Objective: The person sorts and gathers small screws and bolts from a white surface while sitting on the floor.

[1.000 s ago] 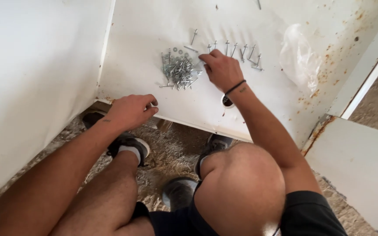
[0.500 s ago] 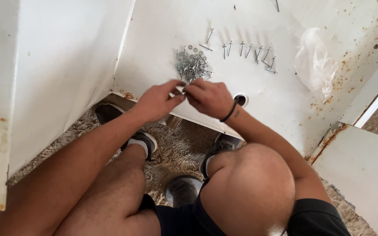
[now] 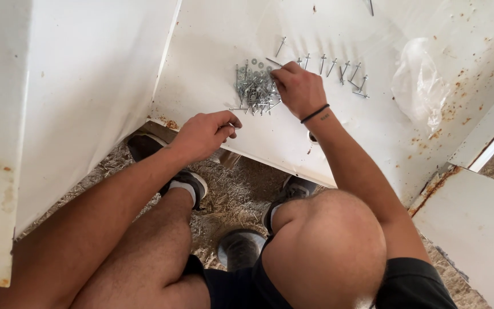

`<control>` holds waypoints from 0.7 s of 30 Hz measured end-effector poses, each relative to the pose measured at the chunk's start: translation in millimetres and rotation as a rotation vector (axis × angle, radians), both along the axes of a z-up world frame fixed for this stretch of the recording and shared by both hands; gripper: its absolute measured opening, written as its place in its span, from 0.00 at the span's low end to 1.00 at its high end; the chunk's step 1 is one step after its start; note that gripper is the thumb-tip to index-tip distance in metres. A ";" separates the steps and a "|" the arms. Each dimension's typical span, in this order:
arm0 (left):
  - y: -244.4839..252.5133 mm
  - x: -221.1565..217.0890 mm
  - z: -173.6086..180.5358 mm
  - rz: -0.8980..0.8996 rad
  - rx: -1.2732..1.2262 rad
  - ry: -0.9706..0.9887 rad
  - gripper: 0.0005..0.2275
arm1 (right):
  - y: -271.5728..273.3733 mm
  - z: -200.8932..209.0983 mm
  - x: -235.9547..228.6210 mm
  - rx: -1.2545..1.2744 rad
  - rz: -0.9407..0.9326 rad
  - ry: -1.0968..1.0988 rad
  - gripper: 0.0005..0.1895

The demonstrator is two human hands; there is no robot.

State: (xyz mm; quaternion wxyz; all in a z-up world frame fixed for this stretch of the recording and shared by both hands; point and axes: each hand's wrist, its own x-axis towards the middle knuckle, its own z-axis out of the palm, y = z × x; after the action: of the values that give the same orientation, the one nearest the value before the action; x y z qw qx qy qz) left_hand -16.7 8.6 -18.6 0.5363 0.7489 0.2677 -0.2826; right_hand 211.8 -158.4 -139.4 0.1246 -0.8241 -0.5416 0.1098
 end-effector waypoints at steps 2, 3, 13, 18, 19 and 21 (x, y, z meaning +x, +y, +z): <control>1.3 -0.2 -2.1 -0.005 0.015 0.009 0.09 | 3.6 -3.1 2.1 -0.037 0.012 -0.025 0.06; 2.0 -0.1 -2.6 -0.010 0.029 0.020 0.09 | 5.7 -4.2 3.4 -0.075 0.022 -0.049 0.06; -0.3 7.5 3.1 -0.088 0.090 0.034 0.11 | 28.5 -29.7 5.1 -0.251 0.179 -0.111 0.04; -3.5 6.4 -3.9 -0.045 0.084 0.018 0.10 | 25.1 2.2 8.6 -0.314 0.034 0.085 0.05; -4.0 8.2 -3.7 -0.053 0.083 0.011 0.10 | 20.9 17.6 8.2 -0.315 0.025 0.079 0.05; -5.8 12.5 -3.9 -0.053 0.098 -0.012 0.10 | 13.8 49.4 9.1 -0.286 -0.078 0.266 0.09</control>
State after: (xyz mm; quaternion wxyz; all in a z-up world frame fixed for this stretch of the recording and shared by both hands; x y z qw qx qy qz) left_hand -4.2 2.8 -22.5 0.4930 0.7828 0.2579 -0.2787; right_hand 220.9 -144.6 -90.0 0.0810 -0.8321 -0.4668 0.2885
